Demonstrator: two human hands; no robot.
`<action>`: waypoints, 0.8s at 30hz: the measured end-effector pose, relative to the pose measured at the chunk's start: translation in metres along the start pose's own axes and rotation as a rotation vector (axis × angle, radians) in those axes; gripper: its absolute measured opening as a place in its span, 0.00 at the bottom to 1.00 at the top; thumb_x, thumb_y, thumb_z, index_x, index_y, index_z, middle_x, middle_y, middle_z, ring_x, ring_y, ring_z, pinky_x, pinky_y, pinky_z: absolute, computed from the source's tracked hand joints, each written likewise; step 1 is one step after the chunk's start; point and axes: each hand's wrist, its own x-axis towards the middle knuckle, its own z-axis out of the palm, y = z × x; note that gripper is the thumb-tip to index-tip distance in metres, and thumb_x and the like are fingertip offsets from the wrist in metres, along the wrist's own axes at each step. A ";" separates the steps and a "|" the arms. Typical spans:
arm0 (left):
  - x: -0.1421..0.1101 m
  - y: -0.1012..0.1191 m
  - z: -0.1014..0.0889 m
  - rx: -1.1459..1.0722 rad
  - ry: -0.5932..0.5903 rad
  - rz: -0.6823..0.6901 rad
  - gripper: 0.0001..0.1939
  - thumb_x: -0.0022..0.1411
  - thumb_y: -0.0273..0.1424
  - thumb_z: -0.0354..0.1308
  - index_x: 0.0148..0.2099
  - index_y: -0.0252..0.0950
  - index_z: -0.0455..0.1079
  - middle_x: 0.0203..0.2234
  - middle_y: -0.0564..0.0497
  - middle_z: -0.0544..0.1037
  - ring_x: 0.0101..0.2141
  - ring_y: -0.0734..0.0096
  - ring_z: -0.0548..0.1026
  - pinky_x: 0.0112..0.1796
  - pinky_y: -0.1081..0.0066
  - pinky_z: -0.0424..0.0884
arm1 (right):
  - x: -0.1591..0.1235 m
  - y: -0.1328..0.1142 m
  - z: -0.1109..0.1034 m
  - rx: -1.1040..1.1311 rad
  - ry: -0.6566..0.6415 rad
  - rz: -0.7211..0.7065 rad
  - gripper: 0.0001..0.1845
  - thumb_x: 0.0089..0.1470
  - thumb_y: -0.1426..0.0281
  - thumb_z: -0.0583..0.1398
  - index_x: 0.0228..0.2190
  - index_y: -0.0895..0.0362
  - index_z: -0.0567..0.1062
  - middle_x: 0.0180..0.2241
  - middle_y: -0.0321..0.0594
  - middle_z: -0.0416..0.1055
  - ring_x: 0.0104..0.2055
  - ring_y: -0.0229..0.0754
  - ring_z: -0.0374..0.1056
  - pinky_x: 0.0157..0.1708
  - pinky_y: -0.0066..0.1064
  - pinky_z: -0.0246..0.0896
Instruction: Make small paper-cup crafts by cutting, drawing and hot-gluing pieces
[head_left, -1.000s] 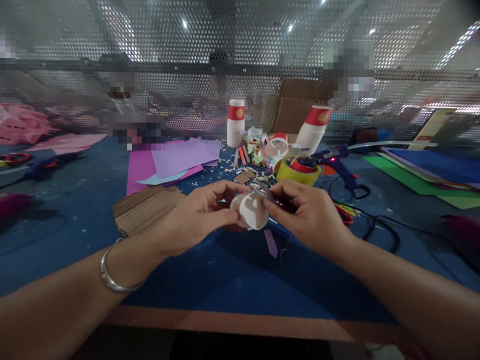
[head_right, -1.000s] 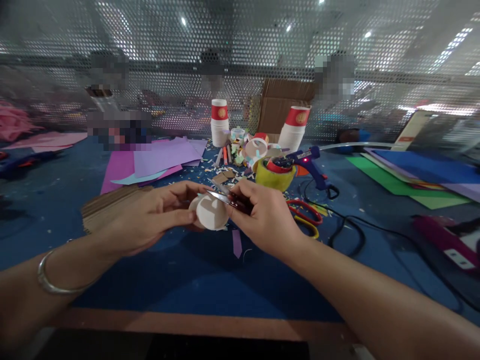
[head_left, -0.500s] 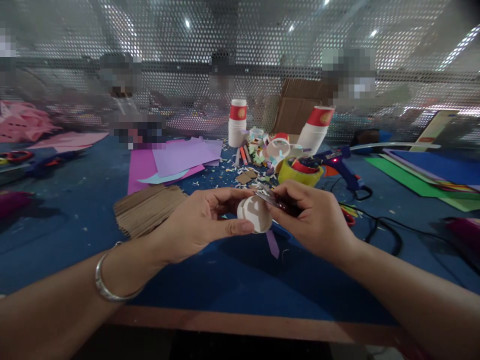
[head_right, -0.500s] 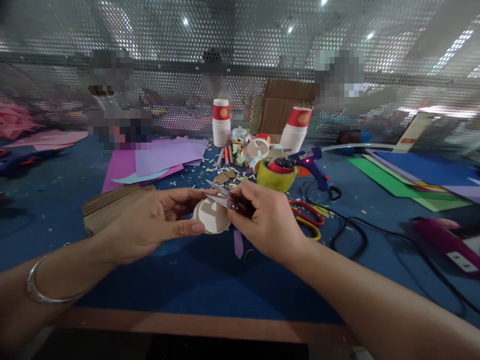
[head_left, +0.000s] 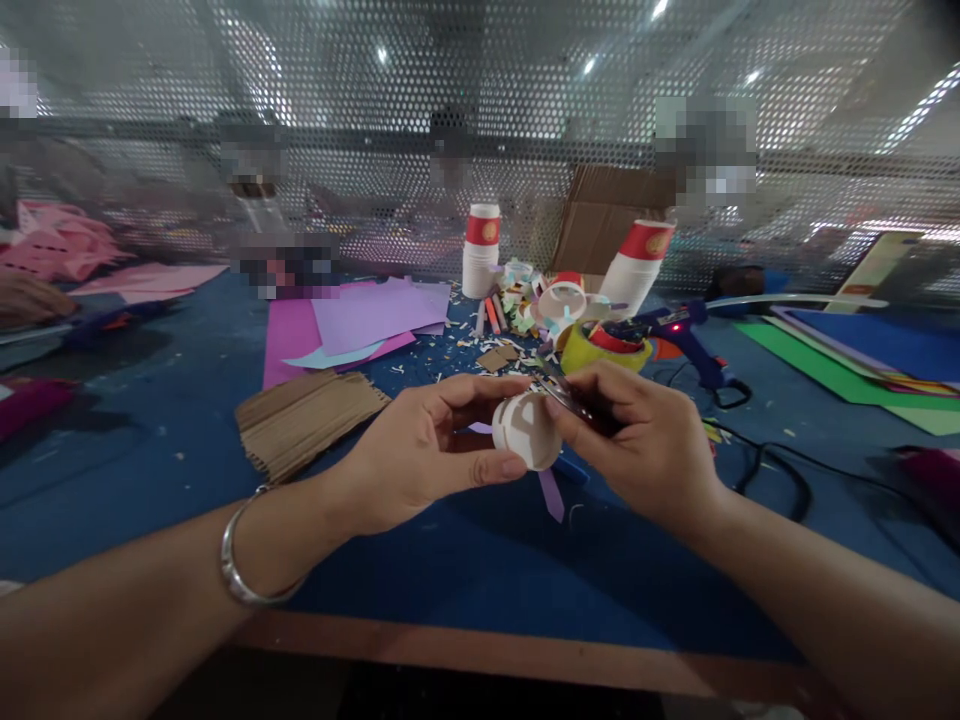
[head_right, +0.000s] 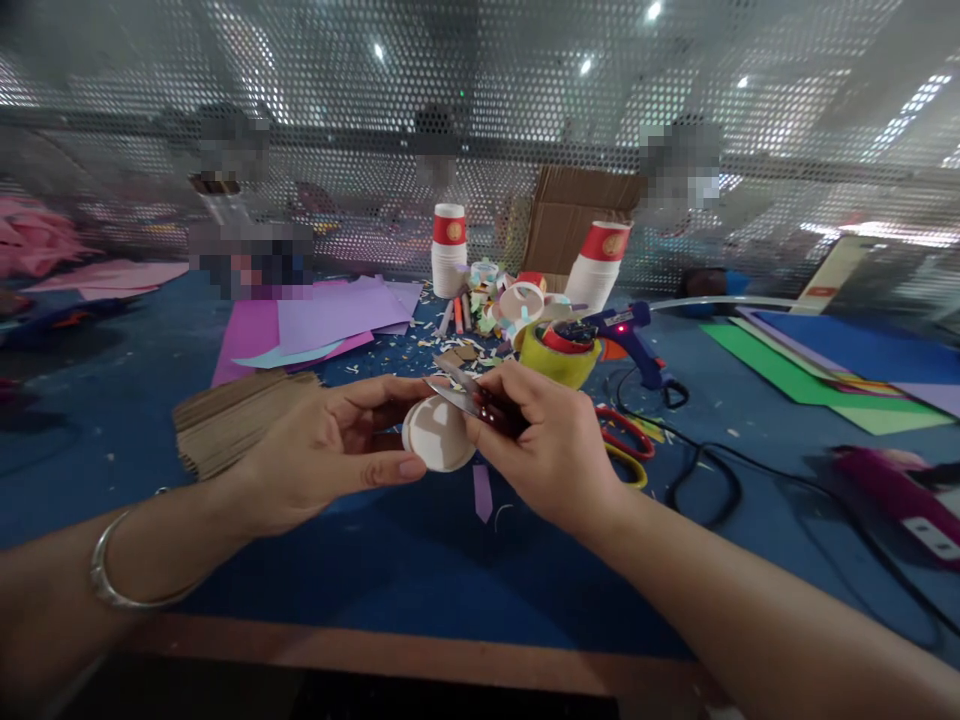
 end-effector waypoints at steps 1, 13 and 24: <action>0.000 0.000 0.000 0.001 -0.007 0.013 0.27 0.53 0.27 0.72 0.55 0.40 0.72 0.48 0.50 0.79 0.48 0.69 0.77 0.52 0.66 0.72 | 0.000 0.000 0.000 0.006 0.006 0.004 0.04 0.55 0.71 0.62 0.29 0.55 0.71 0.23 0.32 0.67 0.22 0.33 0.60 0.22 0.25 0.55; 0.002 -0.004 -0.002 -0.015 -0.014 0.121 0.29 0.54 0.26 0.71 0.57 0.44 0.69 0.56 0.48 0.72 0.57 0.63 0.69 0.51 0.68 0.72 | -0.001 -0.002 0.001 0.126 0.007 0.021 0.06 0.59 0.66 0.61 0.32 0.55 0.71 0.23 0.31 0.66 0.22 0.32 0.58 0.20 0.25 0.52; 0.005 -0.002 -0.003 -0.135 -0.123 0.067 0.26 0.48 0.19 0.72 0.48 0.40 0.70 0.40 0.54 0.75 0.41 0.75 0.74 0.40 0.76 0.73 | -0.002 -0.004 -0.002 0.101 -0.031 -0.036 0.05 0.55 0.75 0.62 0.34 0.55 0.72 0.27 0.31 0.70 0.26 0.32 0.64 0.25 0.25 0.58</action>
